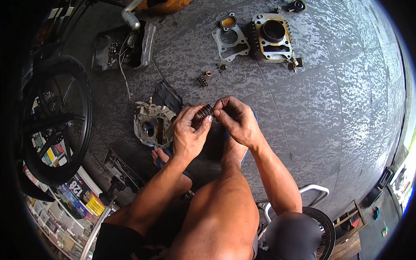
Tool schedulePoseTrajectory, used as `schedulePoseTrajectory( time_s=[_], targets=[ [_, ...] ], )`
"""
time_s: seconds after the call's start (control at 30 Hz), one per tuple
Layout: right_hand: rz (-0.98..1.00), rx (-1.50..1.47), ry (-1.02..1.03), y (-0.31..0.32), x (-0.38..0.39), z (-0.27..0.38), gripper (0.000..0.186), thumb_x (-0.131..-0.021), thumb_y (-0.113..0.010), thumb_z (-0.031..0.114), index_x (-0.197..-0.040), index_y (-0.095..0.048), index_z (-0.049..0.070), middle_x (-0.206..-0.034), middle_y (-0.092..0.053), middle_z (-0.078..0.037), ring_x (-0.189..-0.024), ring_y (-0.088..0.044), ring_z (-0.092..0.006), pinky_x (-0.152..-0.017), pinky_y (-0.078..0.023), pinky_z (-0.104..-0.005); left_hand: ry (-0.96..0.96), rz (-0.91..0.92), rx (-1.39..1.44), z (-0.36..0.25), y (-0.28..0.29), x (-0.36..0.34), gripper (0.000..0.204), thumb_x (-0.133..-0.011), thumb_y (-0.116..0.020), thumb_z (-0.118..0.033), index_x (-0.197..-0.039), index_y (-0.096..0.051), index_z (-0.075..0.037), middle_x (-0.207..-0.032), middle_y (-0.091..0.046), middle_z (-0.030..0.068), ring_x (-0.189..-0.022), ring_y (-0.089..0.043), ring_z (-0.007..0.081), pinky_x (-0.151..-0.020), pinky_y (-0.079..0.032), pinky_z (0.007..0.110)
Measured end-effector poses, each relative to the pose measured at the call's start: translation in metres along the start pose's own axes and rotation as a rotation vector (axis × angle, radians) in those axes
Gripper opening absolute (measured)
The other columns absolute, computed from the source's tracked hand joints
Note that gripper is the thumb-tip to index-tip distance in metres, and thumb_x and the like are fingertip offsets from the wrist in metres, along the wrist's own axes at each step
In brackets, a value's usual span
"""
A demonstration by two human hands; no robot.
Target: The person wipes a motorcycle cylinder head with a cloth, uses a T-wrench and a hammer to loosen the valve springs, and extracts the valves and springs from the head by hand.
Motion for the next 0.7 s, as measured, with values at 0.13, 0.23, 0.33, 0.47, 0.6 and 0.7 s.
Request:
schedulePoseTrajectory(
  time_s=[0.13, 0.23, 0.33, 0.47, 0.6, 0.7],
  targets=[
    [0.003, 0.142, 0.008, 0.0, 0.0, 0.001, 0.009, -0.09, -0.066, 0.007, -0.096, -0.063, 0.002, -0.088, -0.064, -0.004, -0.082, -0.059, -0.0126, -0.074, -0.049, -0.0287, 0.024, 0.012, -0.014, 0.003, 0.0, 0.0, 0.029, -0.082, -0.075, -0.01, -0.109, -0.067, -0.003, -0.087, -0.062, 0.0083, -0.071, -0.063, 0.0189, -0.063, -0.051, 0.032],
    [-0.032, 0.206, 0.057, 0.0, -0.001, 0.002, 0.009, -0.089, -0.067, 0.007, -0.096, -0.064, 0.001, -0.089, -0.065, -0.008, -0.081, -0.062, -0.0174, -0.073, -0.05, -0.0305, -0.054, 0.011, -0.081, -0.003, 0.002, -0.002, 0.032, -0.08, -0.075, -0.007, -0.111, -0.067, -0.003, -0.089, -0.062, 0.0092, -0.073, -0.064, 0.0204, -0.064, -0.052, 0.033],
    [-0.053, 0.242, 0.158, -0.002, -0.001, 0.01, 0.011, -0.087, -0.067, 0.005, -0.096, -0.064, 0.001, -0.09, -0.066, -0.01, -0.082, -0.065, -0.0207, -0.071, -0.051, -0.032, -0.134, -0.015, -0.149, -0.005, 0.002, -0.001, 0.034, -0.079, -0.073, -0.004, -0.112, -0.066, -0.003, -0.093, -0.061, 0.0106, -0.074, -0.064, 0.0223, -0.065, -0.052, 0.035],
    [-0.064, 0.385, 0.176, -0.005, 0.001, 0.03, 0.012, -0.085, -0.067, 0.003, -0.096, -0.065, 0.001, -0.091, -0.066, -0.011, -0.082, -0.066, -0.0224, -0.069, -0.052, -0.0322, -0.174, -0.02, -0.152, -0.009, 0.006, -0.002, 0.036, -0.078, -0.072, 0.0, -0.113, -0.065, -0.002, -0.098, -0.061, 0.0128, -0.078, -0.065, 0.0267, -0.069, -0.053, 0.037],
    [-0.097, 0.412, 0.168, -0.005, 0.003, 0.031, 0.014, -0.083, -0.068, 0.003, -0.097, -0.066, 0.001, -0.091, -0.067, -0.012, -0.079, -0.067, -0.0243, -0.068, -0.054, -0.0331, -0.232, -0.024, -0.174, -0.013, 0.005, -0.002, 0.037, -0.077, -0.072, 0.002, -0.114, -0.064, -0.001, -0.101, -0.061, 0.0152, -0.088, -0.064, 0.0326, -0.077, -0.053, 0.039],
    [-0.106, 0.454, 0.194, -0.006, 0.004, 0.038, 0.014, -0.083, -0.068, 0.003, -0.097, -0.066, 0.002, -0.091, -0.067, -0.013, -0.079, -0.068, -0.0254, -0.068, -0.054, -0.0341, -0.236, -0.019, -0.178, -0.013, 0.004, -0.002, 0.04, -0.077, -0.071, 0.003, -0.115, -0.064, -0.001, -0.101, -0.061, 0.0154, -0.091, -0.064, 0.0337, -0.079, -0.052, 0.04]
  ],
)
Point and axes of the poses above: each hand's wrist, its own x-axis away from the middle knuckle, its own y-axis out of the back of the hand, z = x × y, the point moved 6 cm from there along -x, towards the middle knuckle
